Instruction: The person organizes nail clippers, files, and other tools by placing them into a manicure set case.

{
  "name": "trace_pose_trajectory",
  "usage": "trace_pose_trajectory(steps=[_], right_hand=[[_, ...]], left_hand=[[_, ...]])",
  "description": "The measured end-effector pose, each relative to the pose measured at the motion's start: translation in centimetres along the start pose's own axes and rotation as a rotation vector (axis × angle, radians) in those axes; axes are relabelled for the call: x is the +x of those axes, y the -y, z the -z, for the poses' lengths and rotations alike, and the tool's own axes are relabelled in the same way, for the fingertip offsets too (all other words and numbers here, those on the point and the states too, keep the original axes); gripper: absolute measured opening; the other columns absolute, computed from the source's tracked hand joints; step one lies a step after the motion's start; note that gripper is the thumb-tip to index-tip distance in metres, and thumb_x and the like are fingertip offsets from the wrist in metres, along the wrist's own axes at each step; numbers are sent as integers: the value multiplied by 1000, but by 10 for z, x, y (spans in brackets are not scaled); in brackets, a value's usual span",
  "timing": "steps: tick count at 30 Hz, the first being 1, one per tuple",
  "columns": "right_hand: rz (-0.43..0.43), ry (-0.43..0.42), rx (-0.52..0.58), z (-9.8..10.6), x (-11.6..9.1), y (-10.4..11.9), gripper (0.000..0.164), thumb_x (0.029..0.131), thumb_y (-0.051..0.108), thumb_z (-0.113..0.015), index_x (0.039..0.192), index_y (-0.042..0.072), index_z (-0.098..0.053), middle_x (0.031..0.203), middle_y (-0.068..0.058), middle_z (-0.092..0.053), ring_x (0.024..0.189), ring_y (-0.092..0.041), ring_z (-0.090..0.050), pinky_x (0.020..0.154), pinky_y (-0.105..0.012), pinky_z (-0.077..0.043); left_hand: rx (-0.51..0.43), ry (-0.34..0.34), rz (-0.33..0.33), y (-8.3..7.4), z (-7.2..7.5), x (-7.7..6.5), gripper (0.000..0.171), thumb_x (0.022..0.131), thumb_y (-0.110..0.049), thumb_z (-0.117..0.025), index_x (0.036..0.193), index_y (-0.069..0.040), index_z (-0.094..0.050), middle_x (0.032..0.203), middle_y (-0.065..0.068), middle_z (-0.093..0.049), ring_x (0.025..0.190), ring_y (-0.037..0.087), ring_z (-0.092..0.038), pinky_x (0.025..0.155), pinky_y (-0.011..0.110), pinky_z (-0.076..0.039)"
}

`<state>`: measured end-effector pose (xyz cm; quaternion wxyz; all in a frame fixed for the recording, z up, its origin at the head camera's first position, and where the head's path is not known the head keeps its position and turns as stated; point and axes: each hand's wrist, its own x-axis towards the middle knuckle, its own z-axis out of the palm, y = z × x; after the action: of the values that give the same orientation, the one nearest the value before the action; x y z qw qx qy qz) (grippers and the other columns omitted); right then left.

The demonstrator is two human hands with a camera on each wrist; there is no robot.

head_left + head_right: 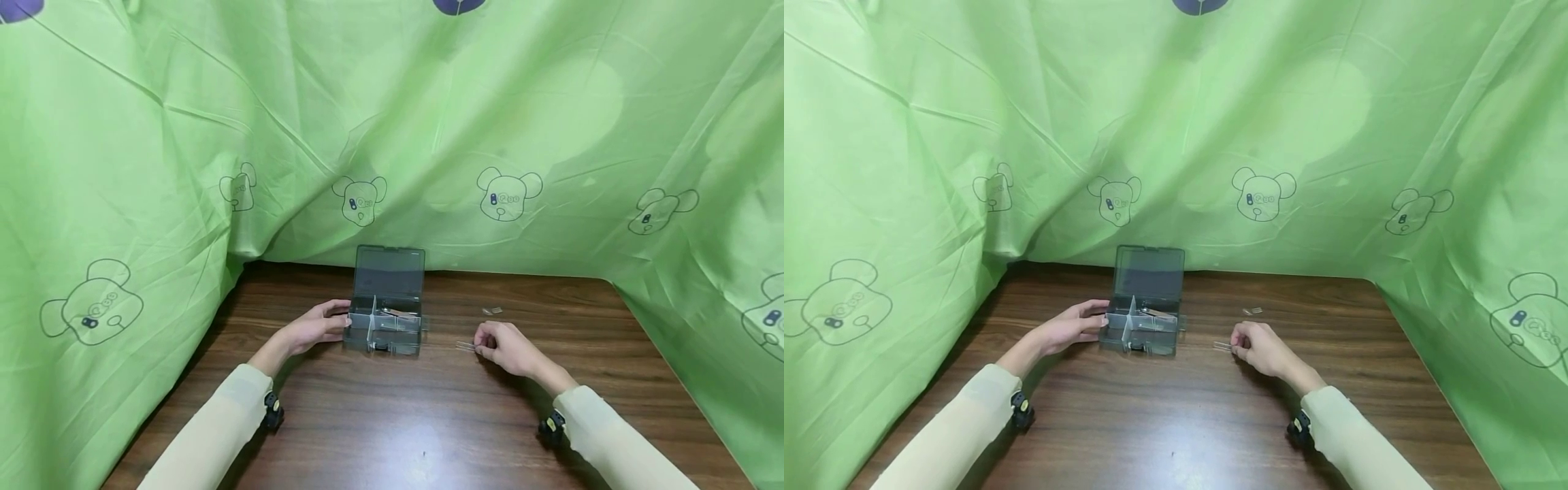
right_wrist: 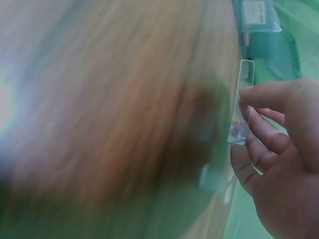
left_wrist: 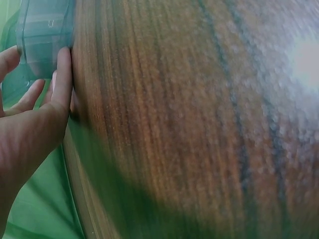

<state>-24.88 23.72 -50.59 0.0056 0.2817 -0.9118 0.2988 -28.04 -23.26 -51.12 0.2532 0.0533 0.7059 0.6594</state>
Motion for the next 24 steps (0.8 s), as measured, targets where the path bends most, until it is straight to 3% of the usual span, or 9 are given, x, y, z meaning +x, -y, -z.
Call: trace_pose_trajectory(steps=[9, 24], right_hand=[[70, -50, 72, -6, 31, 26, 16, 92, 2, -80, 89, 14, -70, 83, 9, -65, 76, -7, -60, 67, -26, -55], [122, -38, 147, -30, 83, 81, 15, 93, 3, -79, 89, 14, -70, 85, 8, -65, 79, -10, -61, 70, -26, -56]], left_hand=[[9, -5, 0, 0, 0, 1, 68, 107, -17, -67, 164, -9, -31, 155, 23, -42, 142, 39, -50, 116, 52, -47], [10, 9, -16, -3, -2, -3, 69, 108, -17, -64, 165, -6, -27, 157, 26, -39, 144, 42, -47, 118, 54, -44]])
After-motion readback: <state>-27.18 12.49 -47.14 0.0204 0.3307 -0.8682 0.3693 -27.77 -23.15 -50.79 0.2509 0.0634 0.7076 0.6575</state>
